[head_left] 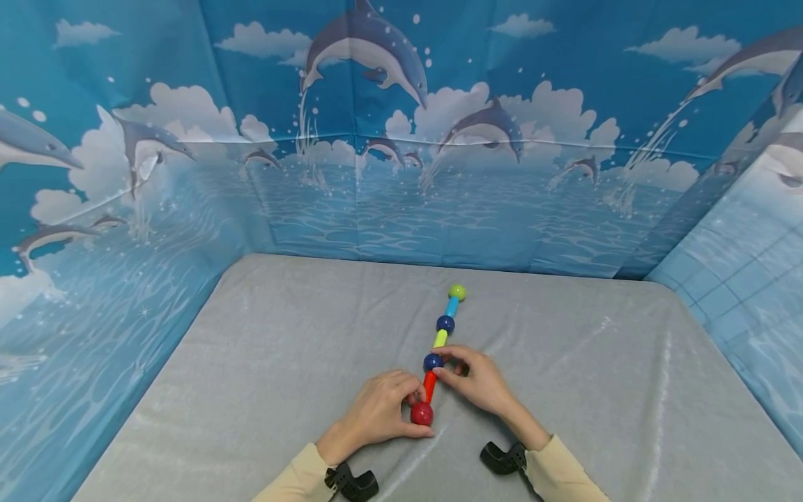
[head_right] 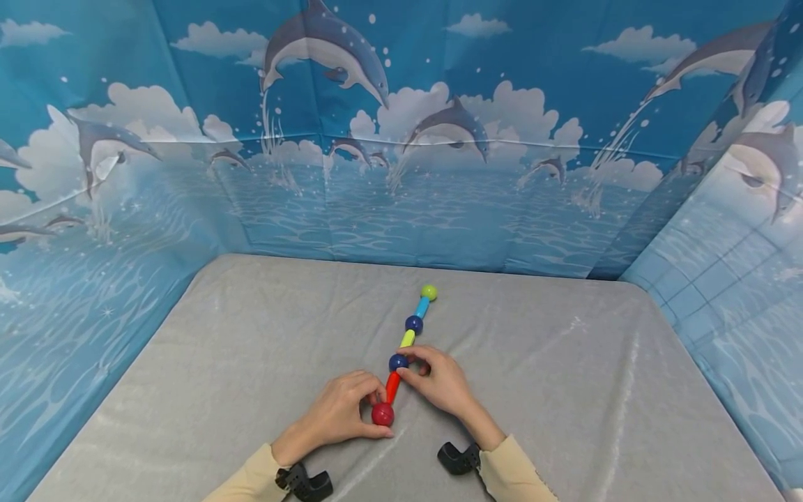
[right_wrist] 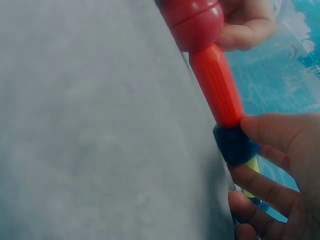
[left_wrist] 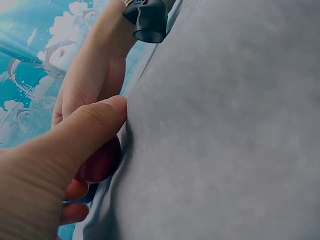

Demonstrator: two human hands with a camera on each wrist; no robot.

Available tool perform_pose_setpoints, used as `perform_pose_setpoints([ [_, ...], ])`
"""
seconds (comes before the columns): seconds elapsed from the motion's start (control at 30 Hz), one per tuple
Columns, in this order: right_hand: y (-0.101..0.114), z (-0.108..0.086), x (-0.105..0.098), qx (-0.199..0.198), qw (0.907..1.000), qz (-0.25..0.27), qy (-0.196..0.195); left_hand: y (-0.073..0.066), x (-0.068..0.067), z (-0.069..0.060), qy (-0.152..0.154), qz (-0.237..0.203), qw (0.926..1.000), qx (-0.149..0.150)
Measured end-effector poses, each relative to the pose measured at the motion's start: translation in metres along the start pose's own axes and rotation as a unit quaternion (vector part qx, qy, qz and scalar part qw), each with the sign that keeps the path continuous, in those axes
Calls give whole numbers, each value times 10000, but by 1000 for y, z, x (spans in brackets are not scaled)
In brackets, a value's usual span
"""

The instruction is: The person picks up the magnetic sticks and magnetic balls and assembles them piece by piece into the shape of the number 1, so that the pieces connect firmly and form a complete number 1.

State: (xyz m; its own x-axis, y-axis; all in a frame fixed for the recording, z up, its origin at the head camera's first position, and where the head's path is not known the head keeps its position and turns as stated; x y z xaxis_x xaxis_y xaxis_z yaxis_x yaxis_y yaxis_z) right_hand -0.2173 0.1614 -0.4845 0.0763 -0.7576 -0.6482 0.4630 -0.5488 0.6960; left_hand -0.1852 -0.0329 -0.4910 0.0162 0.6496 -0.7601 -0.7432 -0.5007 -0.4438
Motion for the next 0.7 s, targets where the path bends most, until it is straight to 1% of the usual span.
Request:
perform_pose_setpoints([
  [0.3,3,3,1,-35,9999,-22,143,-3,-1,1,76,124,9999,-58],
  [0.5,4,5,2,22,9996,-121,235,-3,-3,1,39,205,9998,-42],
  [0.6,4,7,2,62,9995,-150,265,-3,-4,0,8,328,9995,-43],
  [0.7,5,9,3,65,9994,-164,300,-2,-6,-2,17,446,9989,-138],
])
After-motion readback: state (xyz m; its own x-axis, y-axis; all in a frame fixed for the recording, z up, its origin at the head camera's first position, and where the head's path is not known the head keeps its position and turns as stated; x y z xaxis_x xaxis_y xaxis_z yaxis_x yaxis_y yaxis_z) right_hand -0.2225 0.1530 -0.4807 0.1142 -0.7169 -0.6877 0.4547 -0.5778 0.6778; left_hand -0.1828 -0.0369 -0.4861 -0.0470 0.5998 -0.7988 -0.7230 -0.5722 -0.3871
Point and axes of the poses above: each hand's wrist, its own z-axis towards the middle knuckle, its own x-axis out of the palm, y = z × x, the point moved 3 cm from there along z, towards the middle knuckle, and after that the axes turned 5 degrees about -x, right-handed, at the moved point
